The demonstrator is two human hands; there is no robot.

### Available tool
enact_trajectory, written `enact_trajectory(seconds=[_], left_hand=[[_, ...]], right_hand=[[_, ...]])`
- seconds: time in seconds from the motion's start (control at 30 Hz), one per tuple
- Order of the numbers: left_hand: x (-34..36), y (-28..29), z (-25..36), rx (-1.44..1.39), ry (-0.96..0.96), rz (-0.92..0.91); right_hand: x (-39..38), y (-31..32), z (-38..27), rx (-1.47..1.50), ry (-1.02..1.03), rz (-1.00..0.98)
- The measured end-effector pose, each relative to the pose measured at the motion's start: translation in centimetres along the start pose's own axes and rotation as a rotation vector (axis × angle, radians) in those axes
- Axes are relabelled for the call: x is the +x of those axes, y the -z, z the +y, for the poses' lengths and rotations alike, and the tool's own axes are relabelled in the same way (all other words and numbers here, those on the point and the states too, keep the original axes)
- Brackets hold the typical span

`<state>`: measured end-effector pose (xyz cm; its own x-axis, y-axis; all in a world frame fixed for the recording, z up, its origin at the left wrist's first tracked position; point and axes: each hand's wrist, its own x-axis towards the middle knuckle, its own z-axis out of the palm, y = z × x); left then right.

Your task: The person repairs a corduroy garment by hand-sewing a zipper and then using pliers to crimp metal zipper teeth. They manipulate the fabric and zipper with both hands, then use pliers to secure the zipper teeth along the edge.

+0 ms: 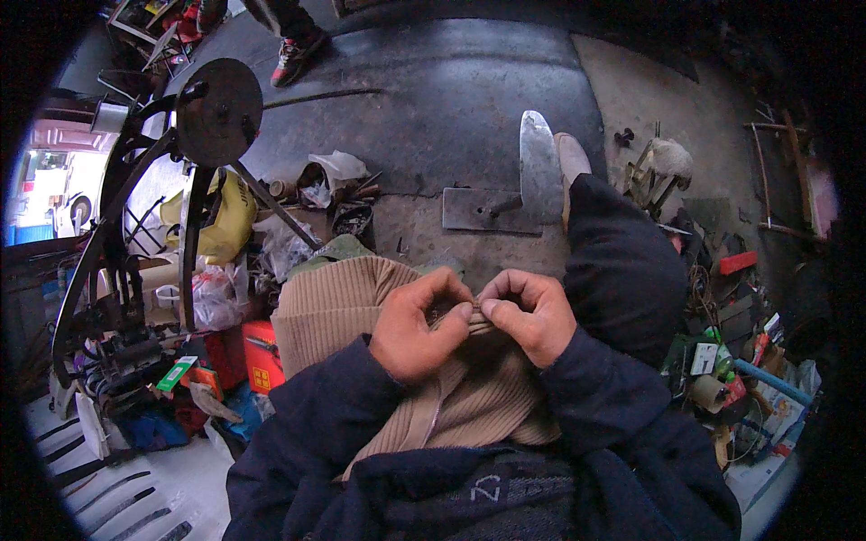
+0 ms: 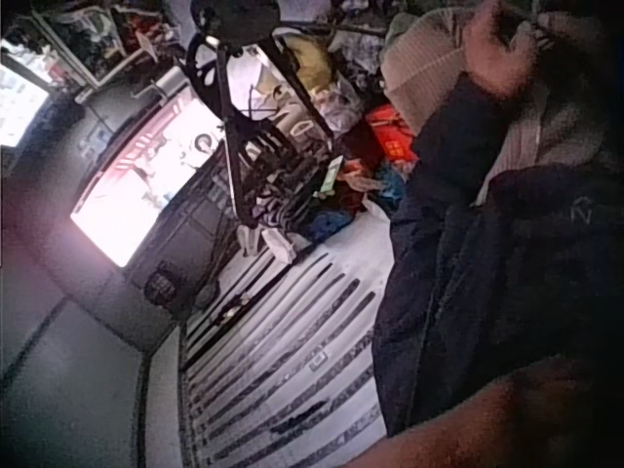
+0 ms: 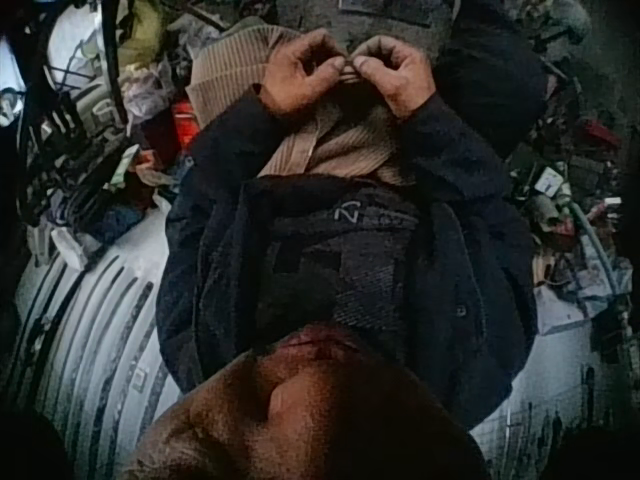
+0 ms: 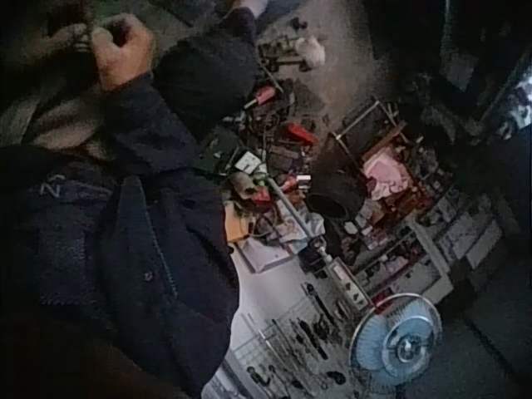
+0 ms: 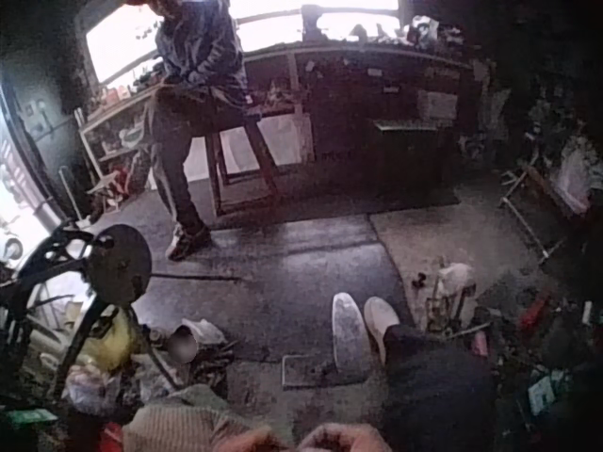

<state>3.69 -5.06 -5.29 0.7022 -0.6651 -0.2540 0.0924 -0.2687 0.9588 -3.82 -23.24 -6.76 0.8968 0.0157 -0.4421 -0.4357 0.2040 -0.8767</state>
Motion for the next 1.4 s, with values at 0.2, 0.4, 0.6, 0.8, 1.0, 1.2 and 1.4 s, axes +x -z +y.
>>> enact_trajectory(seconds=[0.2,0.4,0.6,0.8,1.0,1.2,1.4], left_hand=[[-0.01,-0.02,0.09,0.008,0.013,-0.001],[-0.06,0.04,-0.05,-0.032,0.036,0.003],[0.02,0.01,-0.36,-0.054,0.041,0.004],[-0.01,0.11,-0.18,-0.019,0.025,-0.014],[0.0,0.03,-0.21,-0.03,0.024,-0.011],[-0.01,0.09,-0.31,-0.038,0.025,-0.008],[-0.11,-0.03,-0.16,-0.012,0.016,-0.006]], right_hand=[[0.2,0.09,0.38,-0.004,0.033,0.001],[0.17,0.17,0.26,0.039,0.011,-0.034],[0.15,0.1,0.19,0.078,-0.005,-0.021],[0.19,0.12,0.27,0.037,0.006,-0.016],[0.16,0.11,0.24,0.055,-0.006,-0.026],[0.12,0.0,0.11,0.082,-0.009,-0.02],[0.03,-0.11,0.12,0.043,0.005,-0.007]])
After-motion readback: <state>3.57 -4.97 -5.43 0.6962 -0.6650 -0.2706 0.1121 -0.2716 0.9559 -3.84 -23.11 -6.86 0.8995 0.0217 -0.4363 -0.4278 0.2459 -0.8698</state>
